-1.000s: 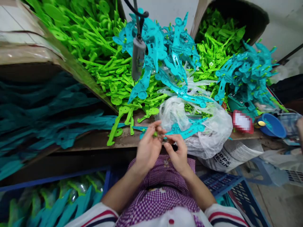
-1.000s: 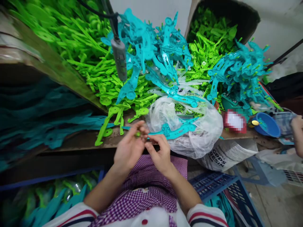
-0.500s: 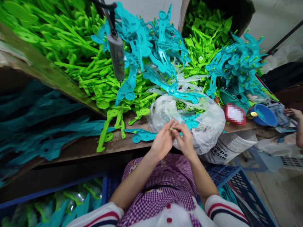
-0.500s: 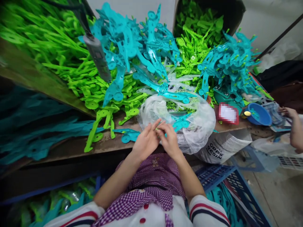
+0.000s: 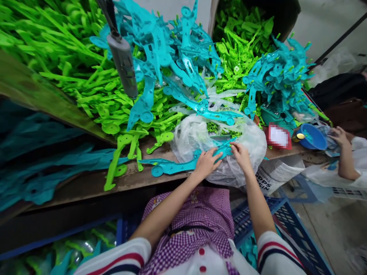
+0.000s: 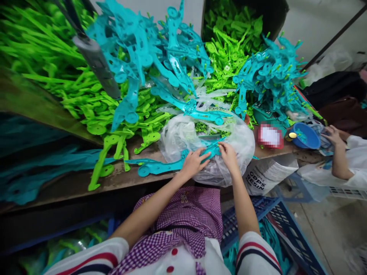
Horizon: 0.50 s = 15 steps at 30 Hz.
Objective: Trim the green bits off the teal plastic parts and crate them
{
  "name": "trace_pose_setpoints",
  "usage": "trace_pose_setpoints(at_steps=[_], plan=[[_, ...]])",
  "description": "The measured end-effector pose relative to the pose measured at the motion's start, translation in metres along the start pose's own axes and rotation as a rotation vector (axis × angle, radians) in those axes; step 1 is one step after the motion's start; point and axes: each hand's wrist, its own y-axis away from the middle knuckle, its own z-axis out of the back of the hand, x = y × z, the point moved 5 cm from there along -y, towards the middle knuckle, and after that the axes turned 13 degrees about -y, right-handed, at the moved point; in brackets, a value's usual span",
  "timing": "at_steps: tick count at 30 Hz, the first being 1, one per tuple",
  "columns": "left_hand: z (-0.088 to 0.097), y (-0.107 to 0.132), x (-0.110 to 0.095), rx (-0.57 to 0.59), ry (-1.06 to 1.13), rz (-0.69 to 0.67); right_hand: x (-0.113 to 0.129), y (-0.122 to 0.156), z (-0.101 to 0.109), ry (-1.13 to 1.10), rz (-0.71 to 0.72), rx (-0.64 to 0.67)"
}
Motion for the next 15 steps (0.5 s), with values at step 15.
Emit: trace_pose_setpoints(at_steps=[15], plan=[[-0.005,-0.004,0.003,0.014,0.029,0.02,0.02,-0.016,-0.025,0.406,0.302,0.292]])
